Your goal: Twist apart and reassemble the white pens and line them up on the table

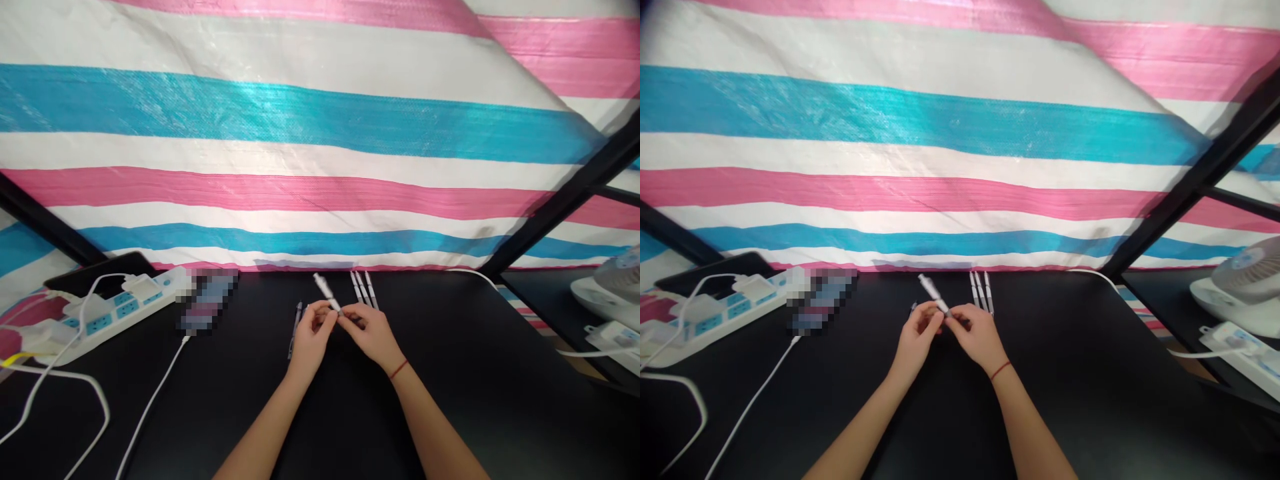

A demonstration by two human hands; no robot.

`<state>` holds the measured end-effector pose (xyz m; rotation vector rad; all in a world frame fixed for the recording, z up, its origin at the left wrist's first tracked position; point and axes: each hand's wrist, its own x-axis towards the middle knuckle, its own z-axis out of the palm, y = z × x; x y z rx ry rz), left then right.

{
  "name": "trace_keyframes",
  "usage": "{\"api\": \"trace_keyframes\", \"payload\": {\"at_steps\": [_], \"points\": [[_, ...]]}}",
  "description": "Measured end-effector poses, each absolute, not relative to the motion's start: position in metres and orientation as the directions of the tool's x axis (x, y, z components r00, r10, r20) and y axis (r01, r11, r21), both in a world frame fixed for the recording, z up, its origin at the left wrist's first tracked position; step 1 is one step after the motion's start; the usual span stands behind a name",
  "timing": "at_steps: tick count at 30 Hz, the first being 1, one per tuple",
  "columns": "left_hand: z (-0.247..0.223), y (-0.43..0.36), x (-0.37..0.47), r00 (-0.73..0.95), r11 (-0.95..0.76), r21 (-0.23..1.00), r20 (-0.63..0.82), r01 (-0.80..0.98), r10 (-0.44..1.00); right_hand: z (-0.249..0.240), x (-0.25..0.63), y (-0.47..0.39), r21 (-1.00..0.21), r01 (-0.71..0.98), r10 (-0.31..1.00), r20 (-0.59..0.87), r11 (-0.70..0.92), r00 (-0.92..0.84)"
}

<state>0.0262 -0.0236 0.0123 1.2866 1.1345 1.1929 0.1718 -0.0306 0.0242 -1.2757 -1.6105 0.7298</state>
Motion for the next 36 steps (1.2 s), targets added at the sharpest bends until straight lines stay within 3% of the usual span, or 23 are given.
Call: {"api": "trace_keyframes", "payload": {"at_steps": [5,8,11,18,24,29,33,36], "points": [[0.023,-0.023,0.017,0.024,-0.145,0.932,0.145,0.332,0.989,0.013,0.211,-0.018,-0.86,0.498,0.882,0.147,-0.11,0.448],[0.03,-0.019,0.005,0.026,-0.206,0.817,0.228,0.538,0.973,0.01,0.23,-0.015,-0.715,0.62,0.852,0.064,-0.325,0.52],[0.033,-0.014,-0.006,0.067,-0.229,0.685,0.255,0.691,0.965,0.009,0.232,-0.015,-0.609,0.692,0.864,0.023,-0.387,0.503],[0.033,-0.012,-0.016,0.094,-0.12,0.414,0.082,0.903,0.992,0.003,0.224,-0.014,-0.531,0.787,0.898,0.103,-0.314,0.428],[0.034,-0.013,-0.015,0.051,-0.042,0.281,-0.025,0.959,0.998,-0.003,0.223,-0.012,-0.508,0.818,0.895,0.181,-0.27,0.408],[0.029,-0.014,-0.013,0.067,-0.064,0.276,-0.001,0.959,0.998,-0.003,0.221,-0.012,-0.53,0.823,0.851,0.319,-0.204,0.417],[0.023,-0.015,-0.009,0.086,-0.101,0.312,0.061,0.945,0.994,0.002,0.202,-0.016,-0.555,0.831,0.831,0.476,0.03,0.288],[0.021,-0.016,-0.004,0.14,-0.178,0.347,0.132,0.921,0.981,0.008,0.183,-0.021,-0.647,0.73,0.875,0.462,0.222,0.144]]}}
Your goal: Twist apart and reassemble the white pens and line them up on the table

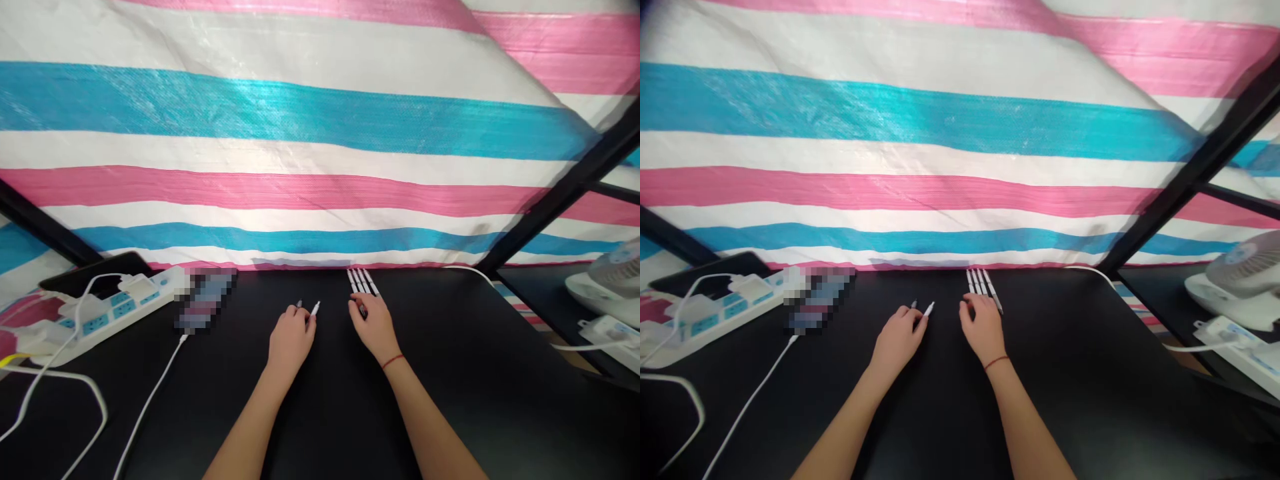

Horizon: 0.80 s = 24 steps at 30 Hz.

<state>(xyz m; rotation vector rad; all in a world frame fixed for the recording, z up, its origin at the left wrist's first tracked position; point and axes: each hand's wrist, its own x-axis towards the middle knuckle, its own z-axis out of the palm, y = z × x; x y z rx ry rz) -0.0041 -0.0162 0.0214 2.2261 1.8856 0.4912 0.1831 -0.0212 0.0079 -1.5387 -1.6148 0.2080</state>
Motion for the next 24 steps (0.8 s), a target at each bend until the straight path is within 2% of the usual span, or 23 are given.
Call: {"api": "trace_keyframes", "payload": {"at_steps": [2,5,8,11,14,18,21,24], "points": [[0.022,-0.017,0.0,0.225,-0.287,0.385,0.198,0.877,0.954,0.011,0.174,-0.024,-0.735,0.621,0.907,0.412,0.272,0.091],[0.023,-0.02,0.007,0.352,-0.448,0.479,0.281,0.755,0.893,0.012,0.167,-0.026,-0.864,0.428,0.957,0.291,0.265,-0.005],[0.025,-0.024,0.013,0.394,-0.491,0.558,0.293,0.669,0.871,0.01,0.167,-0.026,-0.917,0.318,0.971,0.228,0.24,-0.076],[0.026,-0.026,0.014,0.413,-0.462,0.607,0.23,0.647,0.881,0.008,0.171,-0.023,-0.949,0.247,0.979,0.202,0.196,-0.002],[0.027,-0.025,0.012,0.411,-0.41,0.642,0.16,0.647,0.898,0.008,0.178,-0.018,-0.986,0.122,0.972,0.136,0.113,0.193],[0.03,-0.021,0.009,0.341,-0.351,0.681,0.156,0.643,0.927,0.012,0.189,-0.015,-0.993,-0.054,0.925,0.076,0.103,0.371],[0.031,-0.019,0.009,0.29,-0.296,0.763,0.148,0.575,0.945,0.013,0.191,-0.014,-0.99,-0.129,0.94,0.005,0.053,0.342],[0.027,-0.018,0.011,0.209,-0.224,0.85,0.138,0.478,0.968,0.014,0.19,-0.015,-0.994,-0.102,0.965,-0.071,-0.047,0.251]]}}
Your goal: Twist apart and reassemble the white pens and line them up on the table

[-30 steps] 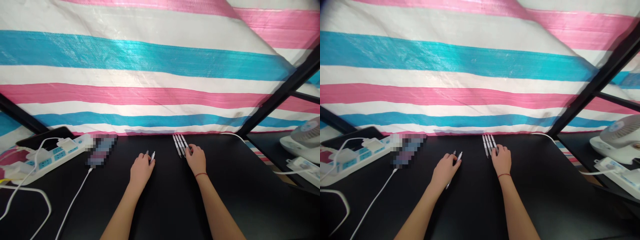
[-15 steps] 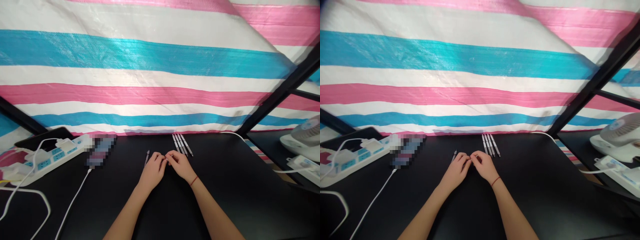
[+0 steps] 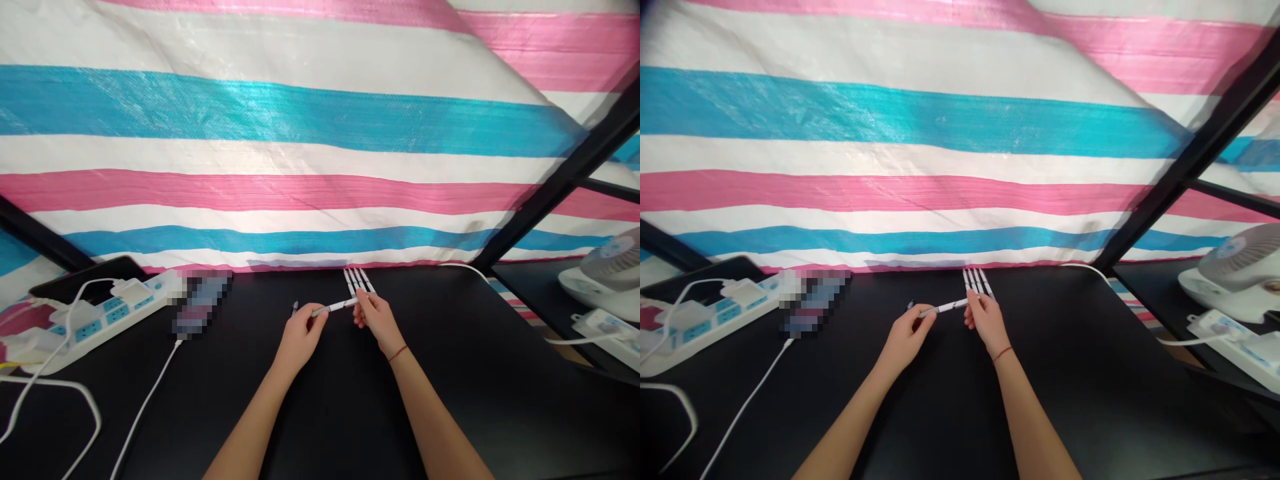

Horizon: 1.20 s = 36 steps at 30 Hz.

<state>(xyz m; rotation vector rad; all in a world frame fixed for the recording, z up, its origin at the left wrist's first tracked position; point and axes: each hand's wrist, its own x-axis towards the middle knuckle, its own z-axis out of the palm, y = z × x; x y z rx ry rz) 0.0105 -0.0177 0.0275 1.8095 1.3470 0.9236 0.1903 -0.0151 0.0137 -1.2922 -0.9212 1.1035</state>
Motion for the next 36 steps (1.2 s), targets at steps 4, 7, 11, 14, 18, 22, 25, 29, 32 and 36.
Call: {"api": "trace_keyframes", "payload": {"at_steps": [4,7,11,14,18,22,25,29,32,36], "points": [[0.019,-0.016,0.015,0.035,-0.051,0.991,0.047,0.12,0.998,0.016,0.188,-0.017,-0.987,-0.124,0.968,-0.123,-0.098,0.219],[0.015,-0.015,0.019,-0.037,0.046,0.979,-0.055,-0.199,0.998,0.017,0.188,-0.018,-0.97,-0.185,0.96,-0.194,-0.157,0.202],[0.018,-0.014,0.02,-0.01,0.087,0.916,-0.099,-0.392,0.995,0.017,0.185,-0.019,-0.954,-0.219,0.959,-0.241,-0.206,0.15],[0.021,-0.014,0.017,0.027,0.101,0.847,-0.102,-0.522,0.994,0.018,0.182,-0.02,-0.938,-0.26,0.959,-0.264,-0.23,0.103],[0.022,-0.013,0.015,0.081,0.127,0.775,-0.098,-0.619,0.992,0.017,0.181,-0.02,-0.897,-0.357,0.951,-0.303,-0.261,0.066],[0.022,-0.014,0.019,0.06,0.107,0.775,-0.09,-0.623,0.994,0.014,0.181,-0.019,-0.849,-0.432,0.936,-0.351,-0.304,0.031],[0.022,-0.015,0.022,0.019,0.059,0.789,-0.061,-0.612,0.998,0.011,0.181,-0.019,-0.8,-0.48,0.916,-0.401,-0.36,-0.02],[0.023,-0.016,0.023,0.006,0.02,0.789,-0.021,-0.614,1.0,0.01,0.18,-0.019,-0.759,-0.514,0.9,-0.43,-0.4,-0.066],[0.021,-0.016,0.022,-0.009,0.023,0.809,-0.035,-0.587,0.999,0.01,0.179,-0.019,-0.759,-0.507,0.899,-0.432,-0.409,-0.078],[0.017,-0.013,0.018,-0.089,0.029,0.832,-0.094,-0.554,0.992,0.009,0.174,-0.02,-0.81,-0.439,0.912,-0.405,-0.389,-0.062]]}}
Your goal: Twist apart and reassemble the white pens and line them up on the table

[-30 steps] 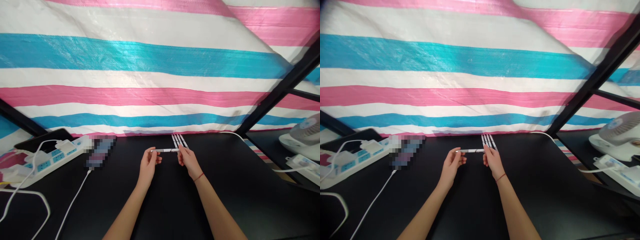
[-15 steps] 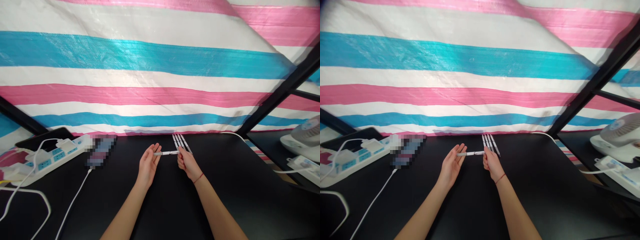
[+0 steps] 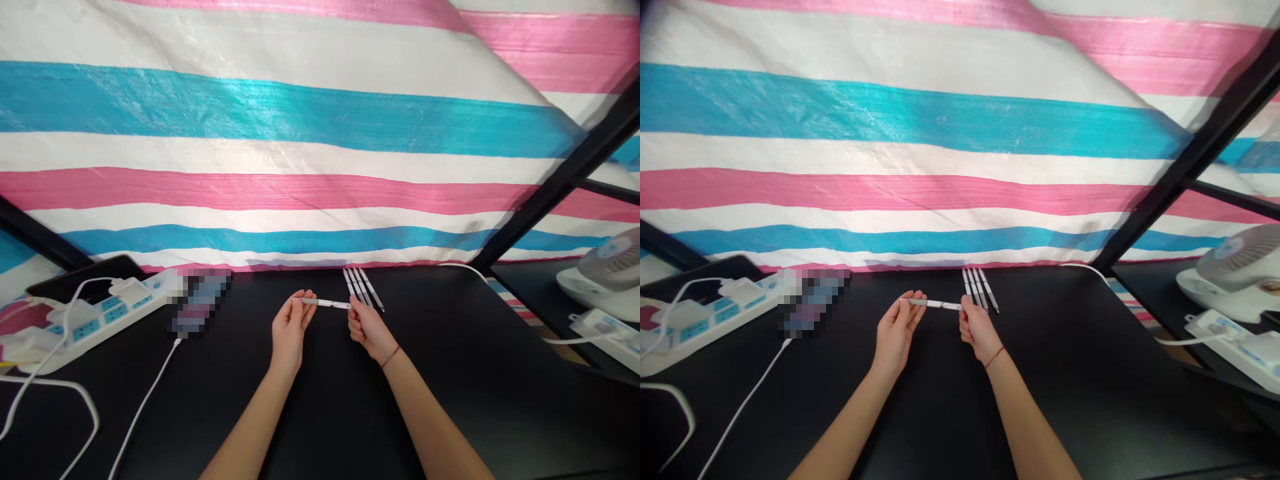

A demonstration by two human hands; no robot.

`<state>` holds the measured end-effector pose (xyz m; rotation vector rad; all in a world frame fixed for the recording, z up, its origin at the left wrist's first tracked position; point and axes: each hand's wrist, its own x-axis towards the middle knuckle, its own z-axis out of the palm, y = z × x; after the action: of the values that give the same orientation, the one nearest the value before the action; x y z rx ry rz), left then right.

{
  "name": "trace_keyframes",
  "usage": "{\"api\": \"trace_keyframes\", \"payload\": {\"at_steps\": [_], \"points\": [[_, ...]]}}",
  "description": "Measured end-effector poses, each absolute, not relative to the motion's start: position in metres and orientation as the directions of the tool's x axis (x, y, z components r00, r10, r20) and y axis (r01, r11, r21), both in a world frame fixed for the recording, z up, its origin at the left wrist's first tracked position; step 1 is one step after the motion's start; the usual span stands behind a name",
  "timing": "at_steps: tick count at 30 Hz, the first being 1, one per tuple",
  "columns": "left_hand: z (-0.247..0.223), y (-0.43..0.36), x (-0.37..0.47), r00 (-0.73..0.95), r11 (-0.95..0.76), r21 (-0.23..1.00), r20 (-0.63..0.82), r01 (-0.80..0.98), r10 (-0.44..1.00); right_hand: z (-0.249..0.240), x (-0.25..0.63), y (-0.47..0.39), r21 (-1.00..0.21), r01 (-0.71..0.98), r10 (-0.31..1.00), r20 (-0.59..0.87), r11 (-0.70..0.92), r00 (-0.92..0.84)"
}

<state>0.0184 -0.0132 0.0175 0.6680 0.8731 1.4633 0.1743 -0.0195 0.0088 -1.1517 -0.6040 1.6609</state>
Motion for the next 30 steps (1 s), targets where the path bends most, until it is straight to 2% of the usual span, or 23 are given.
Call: {"api": "trace_keyframes", "payload": {"at_steps": [5,9,12,19,24,27,30], "points": [[0.018,-0.009,0.012,-0.184,0.006,0.85,-0.121,-0.527,0.975,0.007,0.164,-0.021,-0.912,-0.286,0.95,-0.312,-0.295,0.015],[0.021,-0.006,0.007,-0.226,-0.003,0.855,-0.133,-0.518,0.965,0.002,0.161,-0.021,-0.995,-0.069,0.993,-0.078,-0.072,0.089],[0.021,-0.004,0.005,-0.214,0.003,0.854,-0.133,-0.52,0.968,0.001,0.163,-0.019,-0.998,-0.027,0.992,0.045,0.049,0.117],[0.02,-0.003,0.002,-0.121,0.15,0.859,-0.237,-0.49,0.964,0.013,0.175,-0.018,-0.986,-0.153,0.973,0.034,0.071,0.229],[0.02,-0.003,0.002,-0.055,0.212,0.904,-0.25,-0.371,0.967,0.016,0.184,-0.018,-0.976,-0.183,0.962,0.067,0.119,0.266],[0.02,-0.004,0.003,-0.053,0.209,0.923,-0.238,-0.324,0.97,0.016,0.188,-0.018,-0.97,-0.225,0.959,0.024,0.091,0.282],[0.019,-0.004,0.003,-0.059,0.187,0.932,-0.215,-0.311,0.975,0.016,0.191,-0.017,-0.987,-0.156,0.956,-0.016,0.031,0.292]]}}
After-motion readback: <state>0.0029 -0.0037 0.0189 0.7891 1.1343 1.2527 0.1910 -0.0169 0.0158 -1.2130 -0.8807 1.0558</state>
